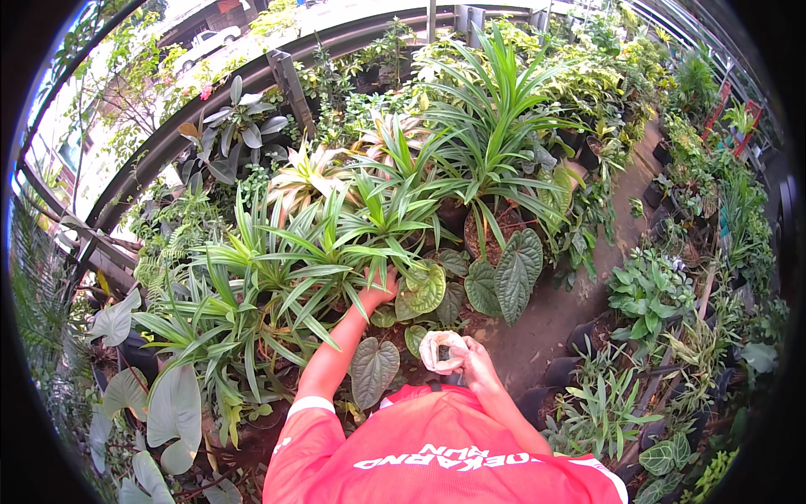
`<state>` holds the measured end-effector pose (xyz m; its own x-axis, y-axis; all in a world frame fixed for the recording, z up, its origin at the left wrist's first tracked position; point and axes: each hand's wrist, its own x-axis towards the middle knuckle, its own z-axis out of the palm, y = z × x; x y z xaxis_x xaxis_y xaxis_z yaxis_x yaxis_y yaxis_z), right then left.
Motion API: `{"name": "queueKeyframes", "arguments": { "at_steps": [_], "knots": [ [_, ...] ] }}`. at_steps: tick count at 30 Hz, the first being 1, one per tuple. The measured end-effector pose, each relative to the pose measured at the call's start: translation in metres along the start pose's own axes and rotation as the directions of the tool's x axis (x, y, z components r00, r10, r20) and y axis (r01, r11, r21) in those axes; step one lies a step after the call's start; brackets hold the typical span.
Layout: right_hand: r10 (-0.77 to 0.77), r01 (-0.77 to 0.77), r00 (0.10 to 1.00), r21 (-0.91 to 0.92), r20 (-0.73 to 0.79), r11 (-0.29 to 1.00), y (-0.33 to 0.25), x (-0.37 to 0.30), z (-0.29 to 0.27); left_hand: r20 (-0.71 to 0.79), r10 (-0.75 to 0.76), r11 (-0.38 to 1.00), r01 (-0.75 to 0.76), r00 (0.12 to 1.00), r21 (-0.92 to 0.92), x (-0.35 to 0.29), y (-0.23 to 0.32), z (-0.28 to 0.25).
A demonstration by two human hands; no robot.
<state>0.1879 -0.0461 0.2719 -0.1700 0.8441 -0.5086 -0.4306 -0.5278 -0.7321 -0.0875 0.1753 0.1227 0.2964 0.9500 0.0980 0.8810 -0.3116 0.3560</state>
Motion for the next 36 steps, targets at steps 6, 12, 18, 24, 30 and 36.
{"name": "queueKeyframes", "arguments": {
  "at_steps": [6, 12, 18, 24, 30, 36],
  "knots": [
    [-0.007, 0.007, 1.000, -0.006, -0.012, 1.000, -0.003, 0.000, -0.001, 0.090, -0.082, 0.997, 0.081, 0.993, 0.014, -0.002, 0.013, -0.014],
    [0.014, -0.014, 1.000, 0.019, 0.006, 1.000, -0.007, -0.001, -0.004, 0.084, -0.120, 0.987, 0.128, 0.989, -0.098, -0.009, 0.028, -0.030],
    [0.096, -0.096, 0.995, 0.007, 0.012, 0.995, -0.016, -0.001, -0.005, -0.181, -0.100, 0.995, 0.100, 0.978, -0.010, -0.049, 0.074, -0.083],
    [0.196, -0.186, 0.976, -0.100, 0.097, 0.977, -0.028, 0.003, -0.007, -0.124, -0.300, 0.928, 0.260, 0.946, -0.266, -0.103, 0.128, -0.159],
    [0.299, -0.270, 0.943, -0.189, 0.145, 0.944, -0.036, 0.011, -0.010, -0.131, -0.553, 0.784, 0.461, 0.823, -0.416, -0.169, 0.165, -0.191],
    [0.382, -0.313, 0.900, -0.297, 0.211, 0.902, -0.051, 0.022, -0.010, -0.074, -0.685, 0.386, 0.275, 0.725, -0.880, -0.212, 0.188, -0.212]
  ]
}}
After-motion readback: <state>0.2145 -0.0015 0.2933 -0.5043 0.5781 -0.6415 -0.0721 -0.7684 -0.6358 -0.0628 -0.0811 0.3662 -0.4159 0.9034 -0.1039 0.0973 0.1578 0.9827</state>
